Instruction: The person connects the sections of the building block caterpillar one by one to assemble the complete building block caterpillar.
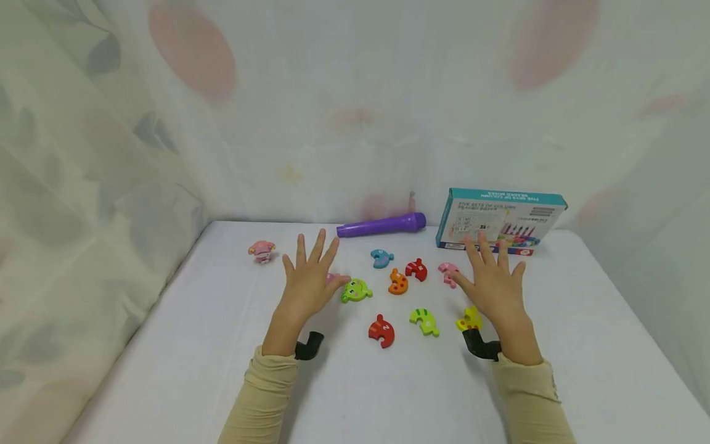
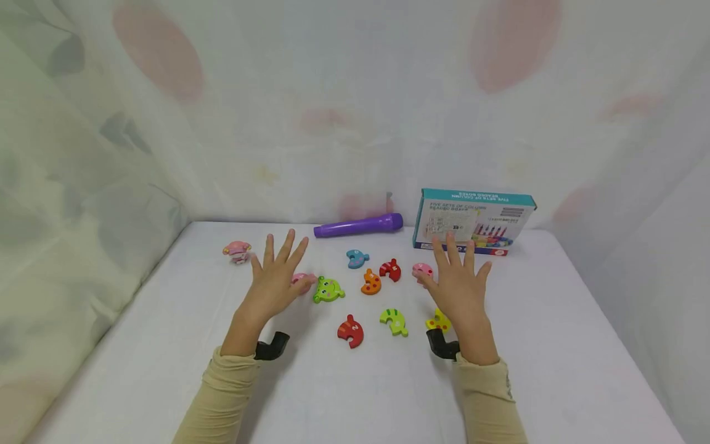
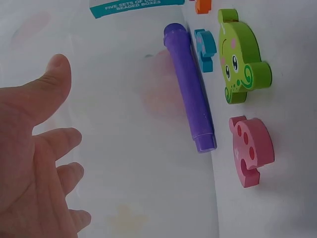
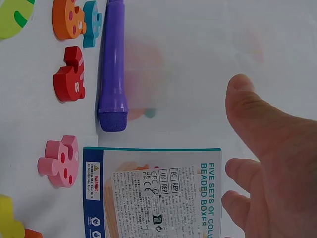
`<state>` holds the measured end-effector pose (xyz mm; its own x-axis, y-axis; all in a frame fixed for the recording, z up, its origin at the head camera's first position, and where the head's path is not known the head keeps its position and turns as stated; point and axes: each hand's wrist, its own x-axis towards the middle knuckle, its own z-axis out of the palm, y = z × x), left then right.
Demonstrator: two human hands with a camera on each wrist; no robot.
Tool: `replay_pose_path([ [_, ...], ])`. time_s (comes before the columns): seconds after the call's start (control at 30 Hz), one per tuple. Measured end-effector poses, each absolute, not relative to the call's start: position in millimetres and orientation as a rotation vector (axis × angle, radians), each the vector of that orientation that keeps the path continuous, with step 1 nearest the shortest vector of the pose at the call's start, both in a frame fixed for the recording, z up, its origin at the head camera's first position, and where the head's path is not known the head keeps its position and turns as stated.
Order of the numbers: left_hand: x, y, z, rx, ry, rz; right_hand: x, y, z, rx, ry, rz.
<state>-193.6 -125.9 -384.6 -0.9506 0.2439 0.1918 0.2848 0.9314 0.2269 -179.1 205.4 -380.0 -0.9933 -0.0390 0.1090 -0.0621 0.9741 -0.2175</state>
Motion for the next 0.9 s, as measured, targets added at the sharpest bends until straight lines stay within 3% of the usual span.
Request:
replay_pose_path([
  [0.4, -196, -139, -381, -0.408, -2.936, -0.447, -178, 205, -376, 0.116, -2.936, 0.396],
  [0.67, -211, -144, -380, -0.568, -2.945, -0.462, -182, 192, -376, 0.132, -2.88, 0.443],
  [0.9, -227, -133, -402, -0.723, -2.941, -0.434, -180, 171, -385, 0.151, -2.919, 0.503],
])
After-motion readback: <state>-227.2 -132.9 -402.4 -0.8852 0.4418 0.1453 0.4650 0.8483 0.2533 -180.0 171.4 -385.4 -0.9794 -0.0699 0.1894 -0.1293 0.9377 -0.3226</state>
